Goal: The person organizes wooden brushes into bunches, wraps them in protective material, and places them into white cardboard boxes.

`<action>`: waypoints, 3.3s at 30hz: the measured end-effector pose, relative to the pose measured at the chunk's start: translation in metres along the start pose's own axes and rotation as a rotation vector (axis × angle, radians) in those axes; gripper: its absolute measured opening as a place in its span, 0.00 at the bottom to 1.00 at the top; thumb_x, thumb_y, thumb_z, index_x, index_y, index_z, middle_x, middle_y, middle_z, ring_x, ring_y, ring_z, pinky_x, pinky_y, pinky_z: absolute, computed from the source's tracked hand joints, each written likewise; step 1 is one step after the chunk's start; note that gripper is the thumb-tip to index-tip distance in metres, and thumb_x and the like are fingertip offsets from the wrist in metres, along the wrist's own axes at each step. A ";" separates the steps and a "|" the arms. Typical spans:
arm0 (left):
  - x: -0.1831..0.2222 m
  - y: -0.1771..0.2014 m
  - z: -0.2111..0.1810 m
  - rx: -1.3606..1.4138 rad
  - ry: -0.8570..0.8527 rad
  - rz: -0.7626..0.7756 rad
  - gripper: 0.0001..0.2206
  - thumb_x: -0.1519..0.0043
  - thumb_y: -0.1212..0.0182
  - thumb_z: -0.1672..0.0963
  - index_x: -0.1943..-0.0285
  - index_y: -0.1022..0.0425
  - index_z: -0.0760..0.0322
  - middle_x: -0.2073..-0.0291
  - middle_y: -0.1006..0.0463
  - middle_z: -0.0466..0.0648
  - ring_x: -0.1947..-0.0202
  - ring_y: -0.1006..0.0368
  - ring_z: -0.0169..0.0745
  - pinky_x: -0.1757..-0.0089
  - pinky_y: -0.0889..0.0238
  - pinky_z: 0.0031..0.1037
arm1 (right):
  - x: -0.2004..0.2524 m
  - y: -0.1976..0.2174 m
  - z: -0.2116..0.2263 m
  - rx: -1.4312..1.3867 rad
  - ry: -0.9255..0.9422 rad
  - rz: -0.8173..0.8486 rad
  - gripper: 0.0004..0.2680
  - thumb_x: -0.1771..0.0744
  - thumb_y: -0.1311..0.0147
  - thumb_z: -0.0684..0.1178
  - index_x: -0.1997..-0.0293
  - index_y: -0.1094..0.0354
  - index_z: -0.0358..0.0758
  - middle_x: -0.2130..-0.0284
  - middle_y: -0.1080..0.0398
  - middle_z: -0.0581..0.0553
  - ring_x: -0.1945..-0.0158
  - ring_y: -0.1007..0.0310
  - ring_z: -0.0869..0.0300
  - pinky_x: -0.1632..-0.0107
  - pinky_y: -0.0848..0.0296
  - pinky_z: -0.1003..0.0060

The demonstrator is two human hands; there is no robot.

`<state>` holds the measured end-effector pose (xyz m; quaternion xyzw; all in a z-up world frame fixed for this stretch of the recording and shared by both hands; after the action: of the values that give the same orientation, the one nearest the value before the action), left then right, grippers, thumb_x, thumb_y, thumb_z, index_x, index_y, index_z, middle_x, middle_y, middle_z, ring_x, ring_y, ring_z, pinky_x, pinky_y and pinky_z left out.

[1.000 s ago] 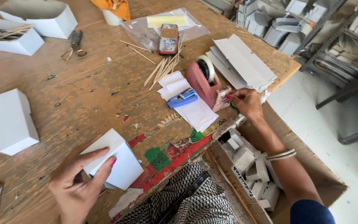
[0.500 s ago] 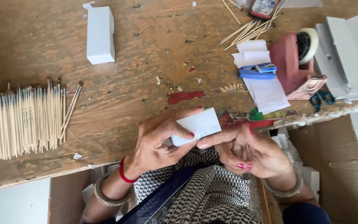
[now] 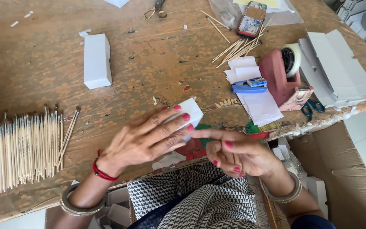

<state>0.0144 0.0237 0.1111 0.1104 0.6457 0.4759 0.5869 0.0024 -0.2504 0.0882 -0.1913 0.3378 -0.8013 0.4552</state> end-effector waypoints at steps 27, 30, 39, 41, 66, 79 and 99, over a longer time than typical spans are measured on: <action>0.053 -0.077 -0.012 0.201 0.624 0.078 0.10 0.45 0.32 0.58 0.57 0.14 0.48 0.52 0.16 0.50 0.71 0.20 0.39 0.72 0.30 0.30 | 0.152 0.204 0.114 0.646 0.307 -1.365 0.05 0.32 0.45 0.44 0.54 0.29 0.37 0.61 0.24 0.44 0.59 0.20 0.57 0.55 0.17 0.57; 0.051 -0.076 -0.013 0.209 0.628 0.047 0.10 0.46 0.31 0.59 0.58 0.14 0.49 0.52 0.16 0.49 0.70 0.20 0.38 0.71 0.30 0.29 | 0.149 0.209 0.088 0.592 0.535 -1.398 0.01 0.33 0.41 0.40 0.61 0.26 0.37 0.62 0.22 0.42 0.62 0.18 0.59 0.57 0.15 0.60; 0.031 -0.053 -0.012 0.241 0.551 0.059 0.13 0.48 0.31 0.59 0.54 0.14 0.52 0.52 0.17 0.51 0.63 0.20 0.49 0.63 0.27 0.35 | 0.154 0.173 0.090 1.404 0.418 -1.593 0.02 0.35 0.37 0.38 0.61 0.22 0.37 0.62 0.23 0.41 0.65 0.23 0.62 0.65 0.18 0.67; 0.035 -0.057 -0.013 0.225 0.556 0.025 0.14 0.48 0.31 0.59 0.52 0.15 0.52 0.52 0.17 0.51 0.62 0.20 0.51 0.62 0.27 0.35 | 0.141 0.152 0.069 1.750 0.586 -1.366 0.03 0.35 0.37 0.35 0.59 0.23 0.32 0.58 0.26 0.38 0.60 0.25 0.62 0.63 0.20 0.66; 0.046 -0.050 -0.013 -0.035 0.205 0.433 0.27 0.40 0.39 0.57 0.29 0.32 0.38 0.34 0.34 0.56 0.54 0.24 0.51 0.63 0.23 0.30 | 0.012 0.082 -0.055 -0.036 -0.096 -0.224 0.20 0.26 0.54 0.50 0.32 0.45 0.18 0.71 0.31 0.44 0.80 0.38 0.69 0.79 0.32 0.74; 0.068 -0.022 -0.013 0.861 0.984 -0.282 0.37 0.49 0.26 0.59 0.29 0.38 0.52 0.36 0.30 0.49 0.43 0.24 0.45 0.52 0.24 0.38 | 0.016 0.126 -0.062 0.758 0.108 -0.578 0.25 0.29 0.46 0.43 0.23 0.54 0.52 0.82 0.29 0.49 0.85 0.35 0.68 0.85 0.37 0.74; 0.004 -0.001 0.013 0.713 0.704 -0.436 0.08 0.40 0.29 0.61 0.54 0.22 0.64 0.42 0.23 0.62 0.42 0.23 0.45 0.43 0.29 0.29 | 0.136 0.195 0.134 0.832 0.070 -1.483 0.08 0.31 0.47 0.51 0.53 0.29 0.40 0.56 0.25 0.43 0.58 0.21 0.53 0.57 0.19 0.57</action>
<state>0.0248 0.0317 0.1097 0.0004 0.9324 0.1030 0.3465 0.1322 -0.4867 0.0421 -0.1553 -0.1833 -0.9566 -0.1650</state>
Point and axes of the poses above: each hand's wrist, its own x-axis away from the middle knuckle, its own y-axis out of the back of the hand, z = x × y, the point moved 2 cm from there along -x, towards the middle knuckle
